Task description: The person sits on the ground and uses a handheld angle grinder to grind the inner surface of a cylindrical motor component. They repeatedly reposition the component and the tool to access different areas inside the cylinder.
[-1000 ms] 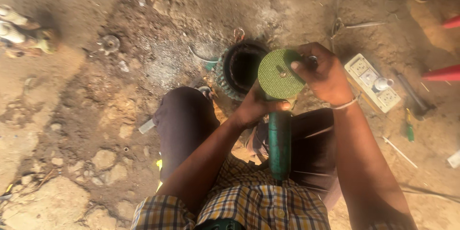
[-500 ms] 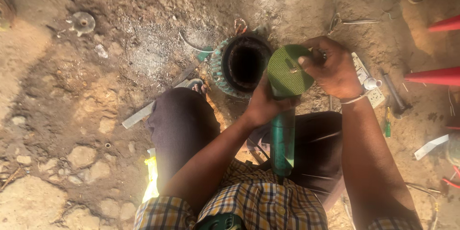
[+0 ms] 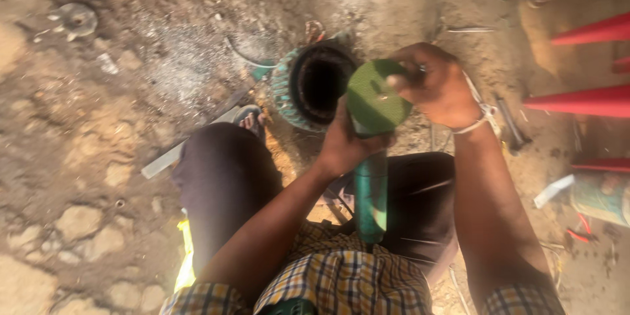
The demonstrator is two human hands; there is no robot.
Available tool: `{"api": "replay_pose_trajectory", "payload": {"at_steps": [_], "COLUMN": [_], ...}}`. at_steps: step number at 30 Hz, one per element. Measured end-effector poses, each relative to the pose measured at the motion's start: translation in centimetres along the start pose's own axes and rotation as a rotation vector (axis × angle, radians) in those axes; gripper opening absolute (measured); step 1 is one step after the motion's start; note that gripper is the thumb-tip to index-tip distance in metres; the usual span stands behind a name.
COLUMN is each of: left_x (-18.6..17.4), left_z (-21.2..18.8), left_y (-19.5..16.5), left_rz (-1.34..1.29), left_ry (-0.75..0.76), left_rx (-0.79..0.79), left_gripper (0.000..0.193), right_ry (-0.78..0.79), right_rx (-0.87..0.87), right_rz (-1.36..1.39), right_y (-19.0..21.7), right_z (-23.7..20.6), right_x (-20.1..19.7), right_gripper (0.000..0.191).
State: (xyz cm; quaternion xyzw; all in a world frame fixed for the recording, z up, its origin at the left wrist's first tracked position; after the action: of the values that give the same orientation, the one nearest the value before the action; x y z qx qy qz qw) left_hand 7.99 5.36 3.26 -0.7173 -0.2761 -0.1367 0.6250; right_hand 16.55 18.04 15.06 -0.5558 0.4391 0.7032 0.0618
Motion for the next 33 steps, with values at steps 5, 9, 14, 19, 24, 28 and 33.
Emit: {"api": "replay_pose_trajectory", "payload": {"at_steps": [5, 9, 14, 19, 24, 28, 33], "left_x": [0.3, -0.3, -1.0, -0.6, -0.8, -0.7, -0.5], "left_z": [-0.3, -0.1, -0.4, -0.7, -0.6, -0.5, -0.4], "left_y": [-0.3, -1.2, -0.8, -1.9, -2.3, -1.7, -1.4], "left_rz": [0.011, 0.066, 0.113, 0.095, 0.165, 0.112, -0.02], "left_ry": [0.017, -0.083, -0.113, -0.082, -0.096, -0.072, -0.047], "left_rx": [-0.044, 0.086, -0.044, -0.002, 0.019, -0.004, 0.022], "left_gripper": [0.118, 0.121, 0.121, 0.114, 0.117, 0.114, 0.106], "right_ry": [0.013, -0.17, 0.073, 0.015, 0.038, 0.057, 0.007], "right_rx": [0.051, -0.304, 0.163, 0.292, 0.352, 0.349, 0.401], "right_rz": [-0.037, -0.216, 1.827, 1.554, 1.241, 0.939, 0.805], "right_y": [-0.6, 0.2, -3.5, -3.3, -1.9, -2.5, -4.1], "right_z": [-0.6, -1.0, -2.9, -3.6, -3.5, -3.2, -3.0], "right_x": [-0.4, -2.5, -2.1, -1.0, 0.6, 2.6, 3.5], "right_gripper": [0.025, 0.011, 0.024, 0.052, 0.045, 0.033, 0.026]}}
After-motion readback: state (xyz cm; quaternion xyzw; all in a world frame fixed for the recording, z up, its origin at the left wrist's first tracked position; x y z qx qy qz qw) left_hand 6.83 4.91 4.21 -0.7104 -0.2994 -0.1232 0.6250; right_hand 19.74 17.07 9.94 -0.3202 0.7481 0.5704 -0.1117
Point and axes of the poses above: each hand's wrist, its own z-axis towards the middle knuckle, its own x-axis out of the palm, y = z × x, the point moved 6 cm from there along z, towards the middle knuckle, and after that the axes turned 8 degrees about -z, right-handed, at the moved point
